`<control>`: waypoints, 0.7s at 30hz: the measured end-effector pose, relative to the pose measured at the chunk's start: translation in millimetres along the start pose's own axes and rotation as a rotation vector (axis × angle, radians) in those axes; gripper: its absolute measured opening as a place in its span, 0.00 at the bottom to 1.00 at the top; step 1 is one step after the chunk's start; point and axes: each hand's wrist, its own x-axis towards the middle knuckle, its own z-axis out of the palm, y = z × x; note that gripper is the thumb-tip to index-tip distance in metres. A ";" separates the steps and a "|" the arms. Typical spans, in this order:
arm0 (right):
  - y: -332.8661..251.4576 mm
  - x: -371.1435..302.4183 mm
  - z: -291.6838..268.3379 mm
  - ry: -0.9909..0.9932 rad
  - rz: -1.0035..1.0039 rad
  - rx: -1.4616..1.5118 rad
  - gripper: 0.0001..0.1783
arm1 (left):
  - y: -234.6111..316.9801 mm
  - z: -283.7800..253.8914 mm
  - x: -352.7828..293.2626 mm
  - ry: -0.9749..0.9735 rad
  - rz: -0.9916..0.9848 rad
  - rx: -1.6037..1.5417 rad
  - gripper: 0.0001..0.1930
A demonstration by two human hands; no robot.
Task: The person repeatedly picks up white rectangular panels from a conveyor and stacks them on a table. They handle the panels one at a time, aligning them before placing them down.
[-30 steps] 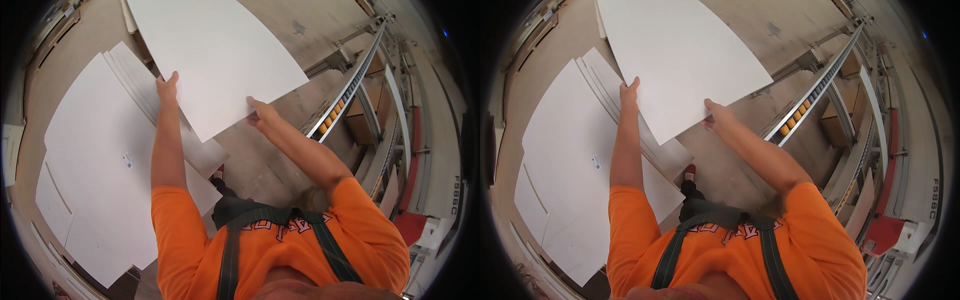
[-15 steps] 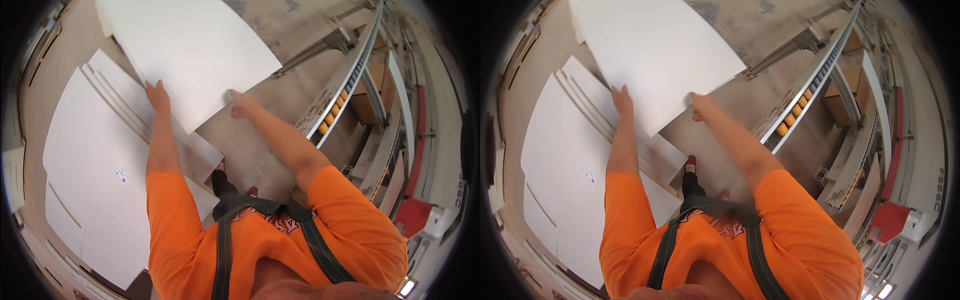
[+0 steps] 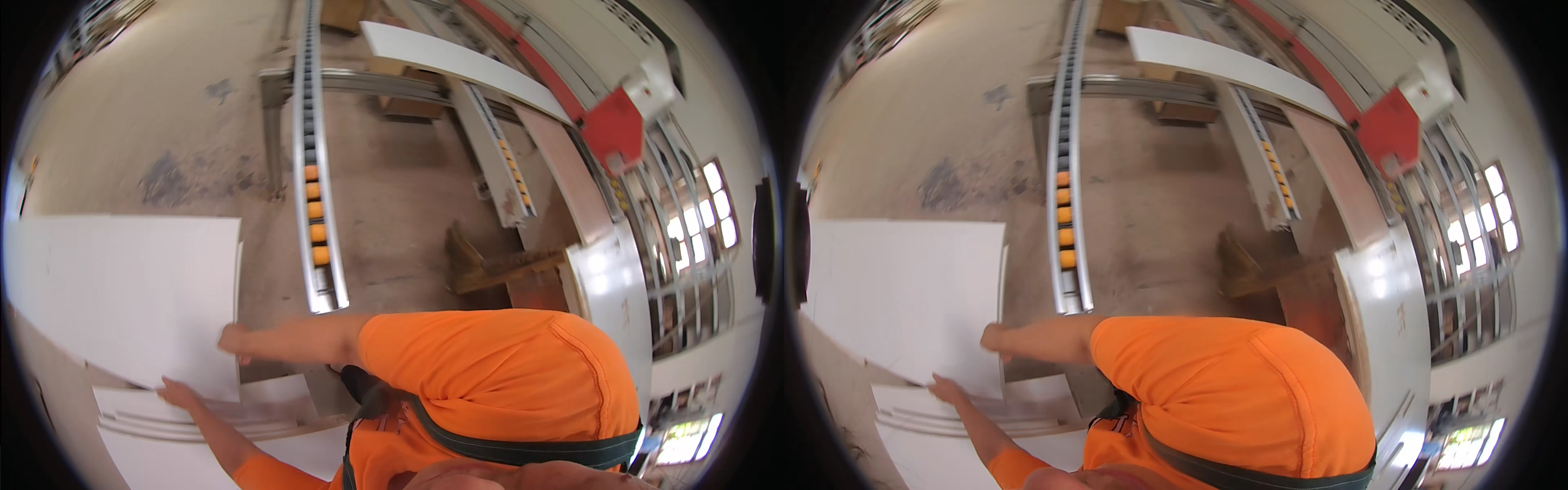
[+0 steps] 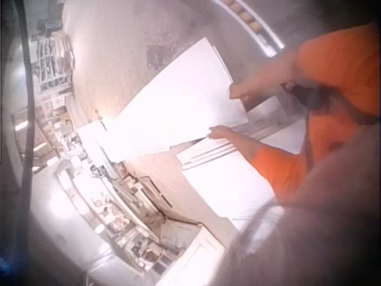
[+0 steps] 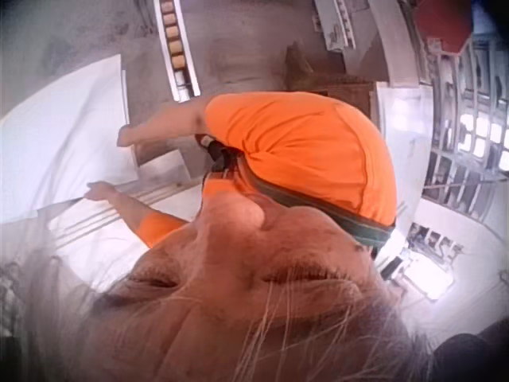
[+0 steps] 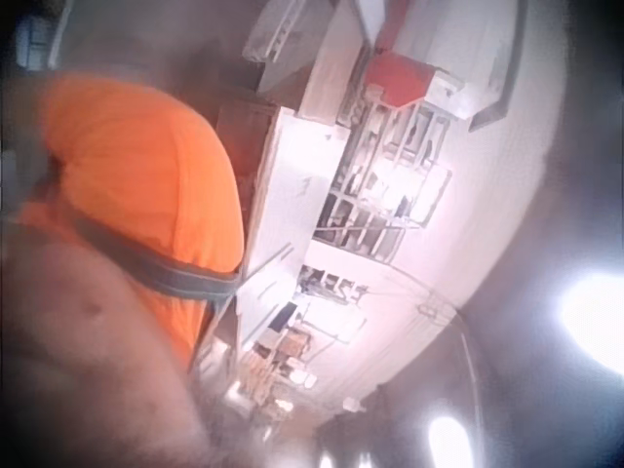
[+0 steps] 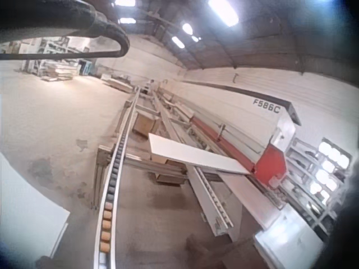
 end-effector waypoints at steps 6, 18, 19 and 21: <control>-80.0 -277.0 -48.7 0.433 -0.580 0.152 0.18 | 161.5 -86.8 -96.6 0.110 0.162 -0.224 0.34; 155.5 -765.9 89.1 1.070 0.379 0.950 0.18 | 452.4 -17.3 -565.0 -1.312 0.116 -1.027 0.24; 159.5 -790.0 114.0 1.114 0.452 1.035 0.17 | 469.8 4.6 -575.6 -1.398 0.066 -1.042 0.27; 159.2 -827.4 160.1 1.207 0.504 1.174 0.16 | 507.7 47.5 -591.7 -1.468 -0.228 -1.083 0.31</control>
